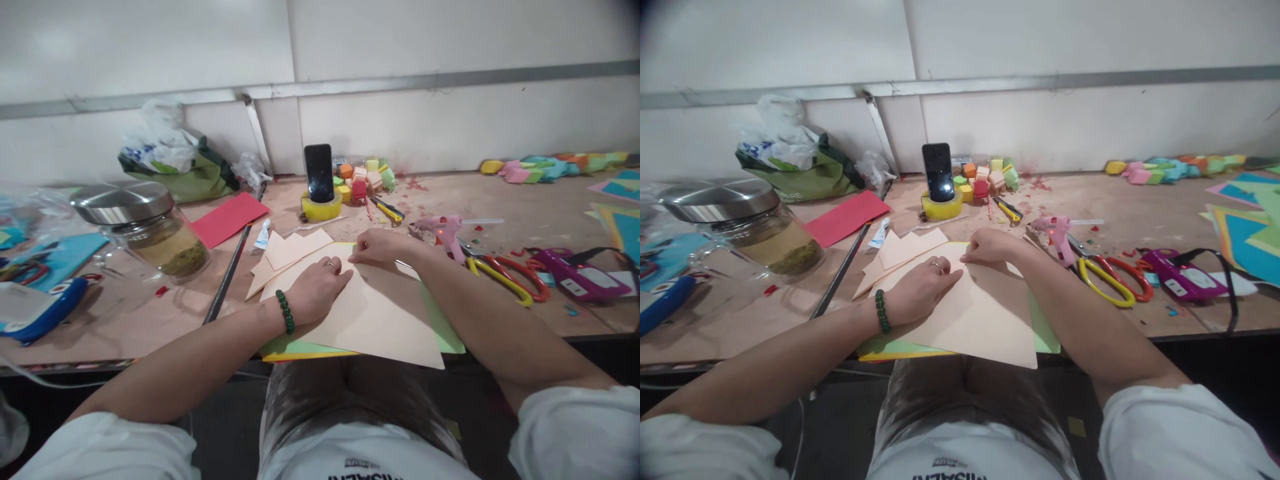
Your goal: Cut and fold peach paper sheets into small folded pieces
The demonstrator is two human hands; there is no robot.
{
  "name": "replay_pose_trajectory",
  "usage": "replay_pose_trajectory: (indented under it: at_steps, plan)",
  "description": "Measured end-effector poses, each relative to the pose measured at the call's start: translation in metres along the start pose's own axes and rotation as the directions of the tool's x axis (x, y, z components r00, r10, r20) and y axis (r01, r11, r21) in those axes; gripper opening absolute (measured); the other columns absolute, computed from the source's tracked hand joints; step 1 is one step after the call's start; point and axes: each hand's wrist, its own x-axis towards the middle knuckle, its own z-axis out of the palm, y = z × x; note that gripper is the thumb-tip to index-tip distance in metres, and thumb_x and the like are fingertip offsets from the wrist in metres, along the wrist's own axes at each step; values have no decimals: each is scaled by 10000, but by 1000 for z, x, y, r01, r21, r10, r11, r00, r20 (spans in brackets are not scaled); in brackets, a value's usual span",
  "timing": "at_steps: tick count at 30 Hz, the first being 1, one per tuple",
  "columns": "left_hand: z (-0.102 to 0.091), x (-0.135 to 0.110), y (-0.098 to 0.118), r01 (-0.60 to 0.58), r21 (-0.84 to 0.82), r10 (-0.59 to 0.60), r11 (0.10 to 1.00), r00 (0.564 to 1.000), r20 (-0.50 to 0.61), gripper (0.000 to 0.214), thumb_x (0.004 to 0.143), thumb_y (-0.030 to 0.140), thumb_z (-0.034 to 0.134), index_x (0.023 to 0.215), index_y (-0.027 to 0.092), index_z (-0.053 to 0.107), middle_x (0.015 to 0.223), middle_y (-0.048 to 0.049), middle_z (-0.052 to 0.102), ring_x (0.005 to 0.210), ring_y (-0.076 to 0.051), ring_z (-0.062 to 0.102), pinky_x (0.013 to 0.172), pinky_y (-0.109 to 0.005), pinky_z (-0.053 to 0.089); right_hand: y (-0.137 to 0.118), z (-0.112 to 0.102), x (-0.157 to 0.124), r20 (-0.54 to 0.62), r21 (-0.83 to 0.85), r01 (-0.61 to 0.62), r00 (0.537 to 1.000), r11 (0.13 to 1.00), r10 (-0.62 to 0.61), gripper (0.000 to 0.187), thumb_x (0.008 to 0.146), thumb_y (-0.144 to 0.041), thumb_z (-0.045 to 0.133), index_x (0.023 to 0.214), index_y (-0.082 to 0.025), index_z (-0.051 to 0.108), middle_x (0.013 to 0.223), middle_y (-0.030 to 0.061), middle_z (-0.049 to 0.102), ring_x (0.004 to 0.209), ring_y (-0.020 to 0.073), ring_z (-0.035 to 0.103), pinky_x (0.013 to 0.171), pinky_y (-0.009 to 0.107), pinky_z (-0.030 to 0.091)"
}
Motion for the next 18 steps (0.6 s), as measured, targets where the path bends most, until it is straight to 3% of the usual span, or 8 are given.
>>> replay_pose_trajectory:
  at_steps: [5,10,18]
  plan:
    - [0,-2,3,65,-16,-65,998,998,-7,324,992,182,366,1160,153,641,1050,-138,593,993,-248,524,882,-374,459,-8,13,0,-191,167,127,977,978,-94,185,715,-374,669,728,-194,626,689,-10,653,659,143,574,539,233,355]
    - [-2,-1,6,66,31,-67,997,998,9,307,980,164,387,1151,140,641,960,-127,609,977,-253,525,865,-383,469,-11,23,8,-156,159,81,986,984,-56,207,694,-389,713,718,-201,629,693,1,670,654,157,578,518,244,345]
    - [-2,-3,8,86,7,-86,996,996,-15,363,958,124,373,1215,154,627,1034,-159,610,946,-253,535,864,-410,484,-10,16,18,-153,150,57,988,987,-33,100,748,-280,683,719,-185,674,740,17,707,703,154,601,591,235,384]
